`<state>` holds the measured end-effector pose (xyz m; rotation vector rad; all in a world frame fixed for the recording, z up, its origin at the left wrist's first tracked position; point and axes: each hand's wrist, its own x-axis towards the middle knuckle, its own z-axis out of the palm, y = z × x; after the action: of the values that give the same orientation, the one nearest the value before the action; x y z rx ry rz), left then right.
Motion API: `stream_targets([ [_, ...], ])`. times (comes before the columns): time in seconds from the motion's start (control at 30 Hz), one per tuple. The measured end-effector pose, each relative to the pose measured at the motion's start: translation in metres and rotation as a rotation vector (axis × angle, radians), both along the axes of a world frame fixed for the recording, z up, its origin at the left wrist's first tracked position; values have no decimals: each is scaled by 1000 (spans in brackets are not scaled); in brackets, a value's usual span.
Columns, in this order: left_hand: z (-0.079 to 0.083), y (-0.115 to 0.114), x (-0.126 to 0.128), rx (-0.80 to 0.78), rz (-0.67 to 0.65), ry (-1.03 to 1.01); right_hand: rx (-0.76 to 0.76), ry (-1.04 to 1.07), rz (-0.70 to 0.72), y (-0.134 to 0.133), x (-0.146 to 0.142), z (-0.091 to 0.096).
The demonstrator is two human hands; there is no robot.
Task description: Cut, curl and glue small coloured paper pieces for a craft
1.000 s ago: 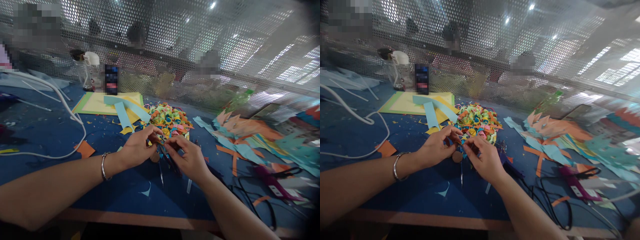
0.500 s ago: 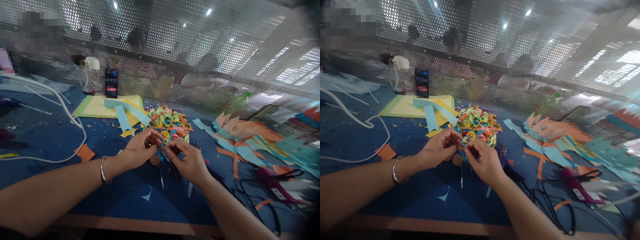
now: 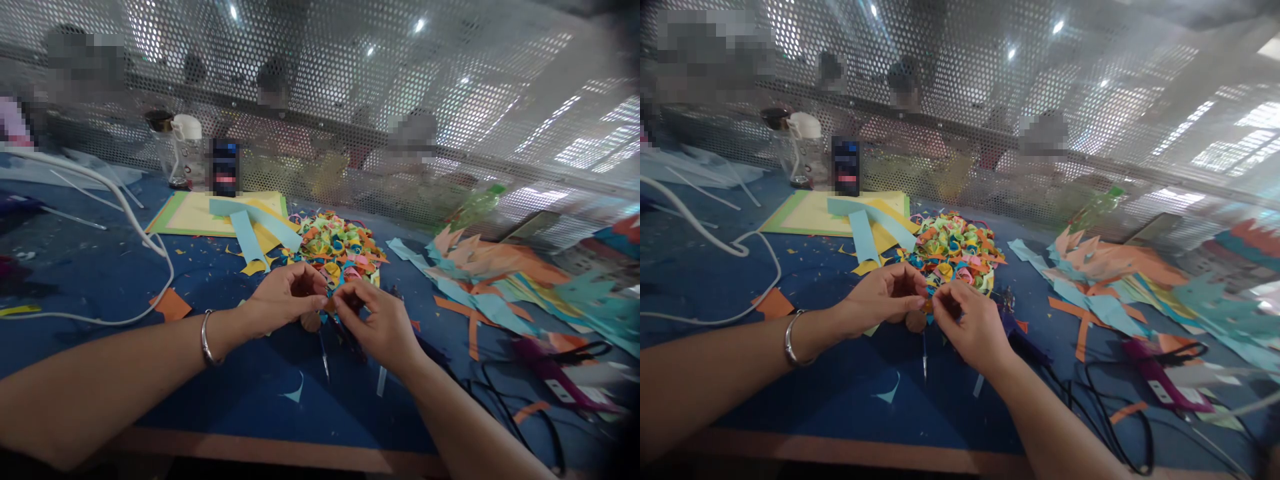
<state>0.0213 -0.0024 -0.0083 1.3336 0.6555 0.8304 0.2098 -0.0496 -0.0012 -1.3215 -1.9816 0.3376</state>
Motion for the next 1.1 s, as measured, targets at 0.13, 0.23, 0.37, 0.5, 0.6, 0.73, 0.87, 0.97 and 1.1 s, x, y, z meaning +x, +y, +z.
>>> stream_targets([
  [0.13,0,0,0,-6,-4,8,16,1,-18,-1,1,-1],
  [0.23,1,-1,1,7,7,12,12,4,-17,0,1,-1],
  [0.37,2,-1,2,-8,66,14,41,3,-18,1,0,-1],
  [0.5,-3,2,4,-25,118,34,32,12,-18,1,0,-1],
  [0.6,-6,6,3,41,144,94,14,10,-21,2,1,-1],
  [0.73,-4,9,-1,202,164,207,-30,-3,-22,3,2,-1],
  [0.87,-1,12,-5,229,142,263,-94,-12,-26,4,3,-3],
  [0.97,1,12,-7,137,114,289,-146,-4,-8,5,3,-4],
  [1.1,4,10,-9,78,113,290,-190,52,27,5,2,-5],
])
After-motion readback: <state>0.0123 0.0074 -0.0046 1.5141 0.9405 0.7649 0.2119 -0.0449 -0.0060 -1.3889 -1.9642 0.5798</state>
